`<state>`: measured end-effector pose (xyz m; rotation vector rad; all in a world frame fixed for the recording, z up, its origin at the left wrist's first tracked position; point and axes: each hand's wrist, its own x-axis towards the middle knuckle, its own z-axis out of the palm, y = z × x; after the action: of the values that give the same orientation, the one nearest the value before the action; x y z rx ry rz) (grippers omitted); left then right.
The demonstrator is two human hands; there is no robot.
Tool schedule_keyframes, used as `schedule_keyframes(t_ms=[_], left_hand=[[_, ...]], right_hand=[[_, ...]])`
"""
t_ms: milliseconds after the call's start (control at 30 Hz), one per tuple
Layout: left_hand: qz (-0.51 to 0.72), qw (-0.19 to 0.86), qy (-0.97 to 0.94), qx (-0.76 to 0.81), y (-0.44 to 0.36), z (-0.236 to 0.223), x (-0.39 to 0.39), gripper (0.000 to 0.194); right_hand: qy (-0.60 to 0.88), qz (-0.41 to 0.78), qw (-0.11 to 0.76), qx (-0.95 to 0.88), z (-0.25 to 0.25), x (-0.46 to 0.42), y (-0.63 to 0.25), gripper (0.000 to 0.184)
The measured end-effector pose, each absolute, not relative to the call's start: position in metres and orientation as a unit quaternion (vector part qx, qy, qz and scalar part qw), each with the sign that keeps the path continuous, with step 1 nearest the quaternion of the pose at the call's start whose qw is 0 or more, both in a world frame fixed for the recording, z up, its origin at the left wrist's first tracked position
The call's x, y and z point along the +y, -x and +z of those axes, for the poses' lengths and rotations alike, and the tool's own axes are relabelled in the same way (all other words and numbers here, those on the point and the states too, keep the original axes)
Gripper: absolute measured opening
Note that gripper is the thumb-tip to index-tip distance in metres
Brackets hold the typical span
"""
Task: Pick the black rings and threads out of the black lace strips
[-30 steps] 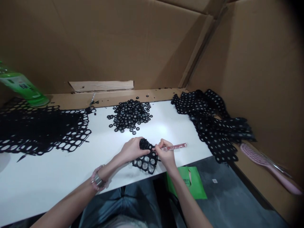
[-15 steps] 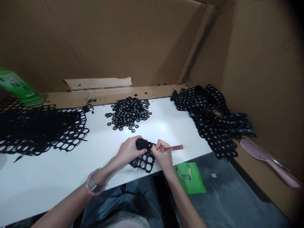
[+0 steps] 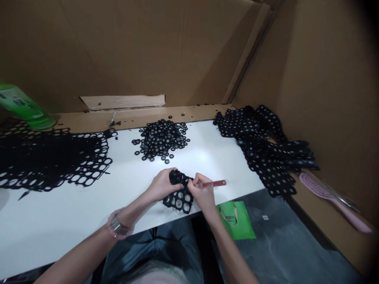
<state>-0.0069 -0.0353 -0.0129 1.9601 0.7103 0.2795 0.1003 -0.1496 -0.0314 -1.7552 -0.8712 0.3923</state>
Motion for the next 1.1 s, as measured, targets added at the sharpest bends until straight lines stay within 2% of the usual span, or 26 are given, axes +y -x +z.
schedule_keyframes(t_ms=[200, 300, 367, 467, 533, 600, 733, 900, 1000, 1100], left_hand=[[0.122, 0.587, -0.761, 0.249, 0.005, -0.010, -0.037, 0.017], [0.125, 0.609, -0.743, 0.249, 0.005, -0.008, -0.039, 0.016], [0.126, 0.615, -0.739, 0.246, 0.006, -0.008, -0.039, 0.017], [0.143, 0.623, -0.719, 0.274, 0.008, -0.006, -0.038, 0.024], [0.180, 0.625, -0.685, 0.329, 0.010, -0.005, -0.037, 0.030], [0.227, 0.640, -0.628, 0.379, 0.014, -0.002, -0.039, 0.036], [0.345, 0.680, -0.499, 0.411, 0.019, 0.007, -0.050, 0.040], [0.449, 0.666, -0.434, 0.409, 0.020, 0.011, -0.071, 0.038], [0.433, 0.650, -0.490, 0.388, 0.030, 0.005, -0.075, 0.033], [0.353, 0.643, -0.591, 0.335, 0.052, 0.005, -0.064, 0.036]], right_hand=[[0.770, 0.110, 0.475, -0.411, -0.032, -0.149, -0.096, 0.028], [0.768, 0.110, 0.481, -0.408, -0.033, -0.149, -0.096, 0.029], [0.739, 0.160, 0.532, -0.382, -0.033, -0.149, -0.099, 0.030], [0.642, 0.255, 0.666, -0.283, -0.032, -0.150, -0.106, 0.031], [0.585, 0.259, 0.742, -0.199, -0.031, -0.152, -0.111, 0.033], [0.561, 0.238, 0.778, -0.151, -0.027, -0.154, -0.116, 0.033], [0.596, 0.225, 0.749, -0.182, -0.015, -0.155, -0.115, 0.043], [0.587, 0.297, 0.710, -0.252, 0.001, -0.138, -0.083, 0.032], [0.562, 0.291, 0.716, -0.295, 0.014, -0.129, -0.072, 0.039], [0.572, 0.288, 0.688, -0.341, 0.036, -0.128, -0.086, 0.033]])
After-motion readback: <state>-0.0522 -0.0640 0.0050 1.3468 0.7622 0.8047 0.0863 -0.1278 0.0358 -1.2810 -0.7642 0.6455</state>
